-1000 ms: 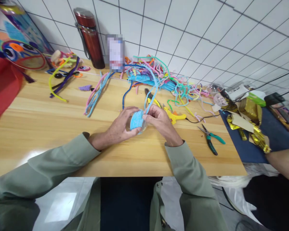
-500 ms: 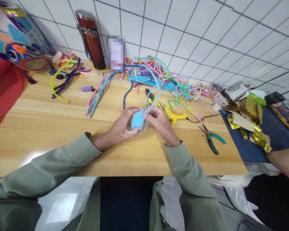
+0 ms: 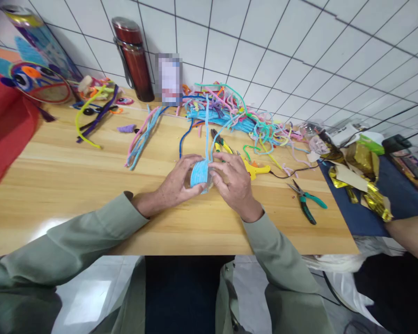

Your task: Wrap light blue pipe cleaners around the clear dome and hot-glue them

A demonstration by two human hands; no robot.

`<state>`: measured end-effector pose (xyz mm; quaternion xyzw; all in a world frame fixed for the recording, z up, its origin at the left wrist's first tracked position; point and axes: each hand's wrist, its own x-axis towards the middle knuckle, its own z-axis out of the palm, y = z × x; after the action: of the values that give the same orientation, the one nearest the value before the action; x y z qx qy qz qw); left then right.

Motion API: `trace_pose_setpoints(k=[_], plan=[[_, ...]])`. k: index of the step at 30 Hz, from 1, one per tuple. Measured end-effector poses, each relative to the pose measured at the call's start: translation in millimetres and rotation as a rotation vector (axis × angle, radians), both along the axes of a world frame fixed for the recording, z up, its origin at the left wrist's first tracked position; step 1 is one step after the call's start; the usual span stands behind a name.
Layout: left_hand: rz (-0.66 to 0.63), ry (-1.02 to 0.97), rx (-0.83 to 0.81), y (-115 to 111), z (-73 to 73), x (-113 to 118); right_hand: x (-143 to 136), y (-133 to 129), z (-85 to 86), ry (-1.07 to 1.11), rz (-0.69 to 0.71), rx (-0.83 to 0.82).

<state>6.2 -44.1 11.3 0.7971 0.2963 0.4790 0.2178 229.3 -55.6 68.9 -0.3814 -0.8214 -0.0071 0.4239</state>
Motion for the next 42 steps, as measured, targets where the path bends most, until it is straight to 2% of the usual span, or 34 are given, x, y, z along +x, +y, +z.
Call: trace_pose_setpoints(k=[3, 12, 19, 25, 36, 42], plan=[[0.009, 0.009, 0.015, 0.8, -1.3, -0.2, 6.1, 0.8, -0.9, -0.11, 0.115, 0.089], [0.009, -0.007, 0.036, -0.9, 4.0, 0.5, 12.2, 3.1, -7.3, -0.137, 0.207, 0.036], [0.009, -0.017, -0.007, -1.6, 5.3, -0.5, 6.2, -1.3, -14.6, -0.054, 0.206, -0.022], [0.017, -0.033, 0.002, -1.5, 2.1, -2.3, 4.1, -6.2, -14.3, -0.031, 0.229, -0.081], [0.005, -0.002, -0.044, -2.3, 4.6, -5.9, 2.4, -4.2, -17.5, -0.019, 0.22, -0.076], [-0.024, -0.055, -0.188, -8.0, 13.0, -5.6, 0.9, -5.5, -18.7, 0.004, 0.232, -0.101]])
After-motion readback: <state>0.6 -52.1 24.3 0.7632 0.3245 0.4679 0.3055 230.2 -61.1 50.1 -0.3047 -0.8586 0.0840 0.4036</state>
